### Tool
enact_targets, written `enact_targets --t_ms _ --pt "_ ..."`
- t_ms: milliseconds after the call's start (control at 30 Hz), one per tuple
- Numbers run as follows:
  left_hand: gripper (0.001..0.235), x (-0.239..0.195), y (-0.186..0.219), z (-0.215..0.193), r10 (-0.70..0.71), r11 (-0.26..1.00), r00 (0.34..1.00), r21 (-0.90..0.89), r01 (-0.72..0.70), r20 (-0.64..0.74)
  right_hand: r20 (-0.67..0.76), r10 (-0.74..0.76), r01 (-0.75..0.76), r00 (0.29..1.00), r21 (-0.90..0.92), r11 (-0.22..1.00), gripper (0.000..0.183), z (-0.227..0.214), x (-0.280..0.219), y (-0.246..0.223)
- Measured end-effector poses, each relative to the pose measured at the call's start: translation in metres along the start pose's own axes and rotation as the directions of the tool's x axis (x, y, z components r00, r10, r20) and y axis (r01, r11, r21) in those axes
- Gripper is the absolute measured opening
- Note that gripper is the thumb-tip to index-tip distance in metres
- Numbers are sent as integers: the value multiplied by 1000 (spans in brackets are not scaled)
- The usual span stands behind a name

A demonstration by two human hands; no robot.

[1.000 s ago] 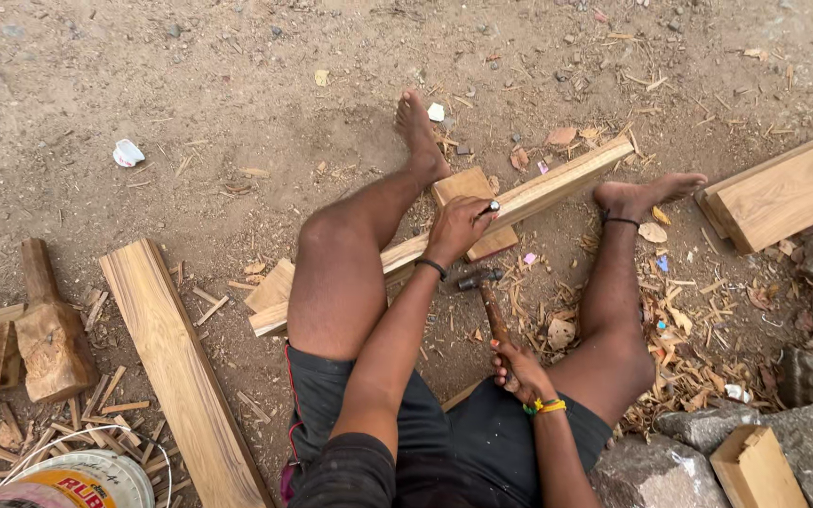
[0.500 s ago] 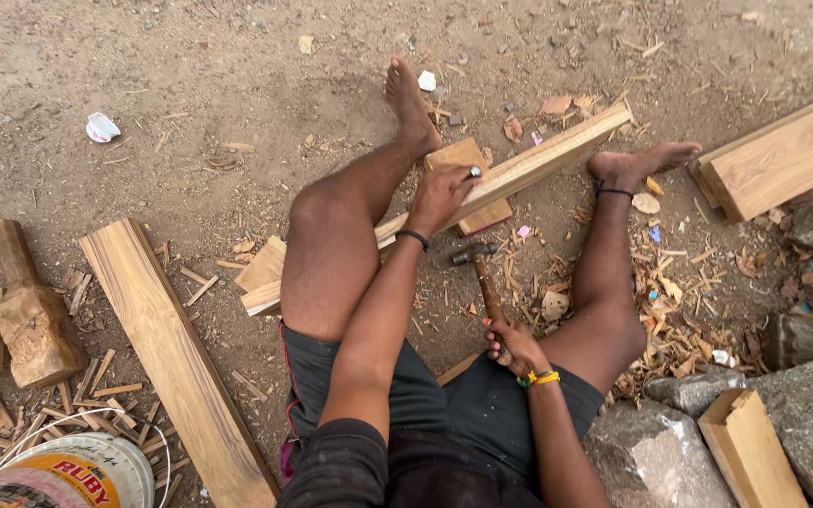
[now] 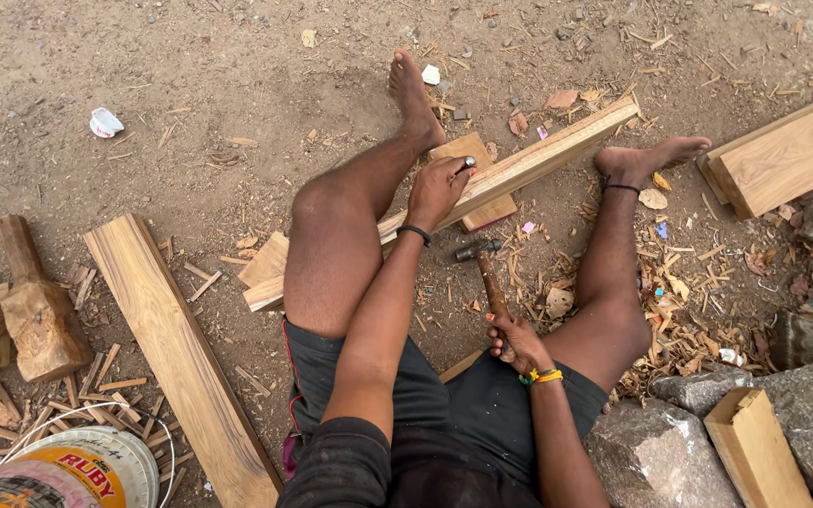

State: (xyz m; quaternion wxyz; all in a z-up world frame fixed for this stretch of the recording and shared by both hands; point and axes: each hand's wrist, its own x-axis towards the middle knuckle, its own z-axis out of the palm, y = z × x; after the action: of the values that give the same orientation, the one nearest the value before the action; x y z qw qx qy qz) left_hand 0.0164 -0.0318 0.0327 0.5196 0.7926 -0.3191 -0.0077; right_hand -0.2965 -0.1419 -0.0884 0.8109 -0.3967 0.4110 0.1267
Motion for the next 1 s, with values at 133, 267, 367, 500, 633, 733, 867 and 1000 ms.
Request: enact_targets --t_ms 133,267,367,500,633,733,867,1000 --pt "18 -3 -4 3 20 999 1000 36 -20 -12 17 -4 4 1000 -1 1000 21 1 0 1" --pt "19 -1 -12 11 -38 998 999 41 38 14 -23 -7 7 1000 -20 1000 22 5 -3 -1" --pt "23 -2 -5 6 -62 996 998 60 62 6 -40 -4 1 999 -85 996 20 6 -4 -2" --pt "23 1 3 0 -118 992 993 34 118 15 -16 -35 34 999 -90 995 20 11 -6 -6" --pt "22 4 0 2 -84 996 996 38 84 -9 -23 -79 75 997 -146 986 20 15 -9 -8" --pt "21 7 -3 5 -84 994 996 65 84 -7 -27 -77 71 997 -158 985 20 15 -8 -4" --pt "21 9 -8 10 -52 990 999 132 53 -12 20 -55 56 998 -46 997 19 8 -2 -6" --pt "21 5 -13 14 -7 995 999 99 13 -54 63 -24 18 998 81 997 22 0 2 -5"
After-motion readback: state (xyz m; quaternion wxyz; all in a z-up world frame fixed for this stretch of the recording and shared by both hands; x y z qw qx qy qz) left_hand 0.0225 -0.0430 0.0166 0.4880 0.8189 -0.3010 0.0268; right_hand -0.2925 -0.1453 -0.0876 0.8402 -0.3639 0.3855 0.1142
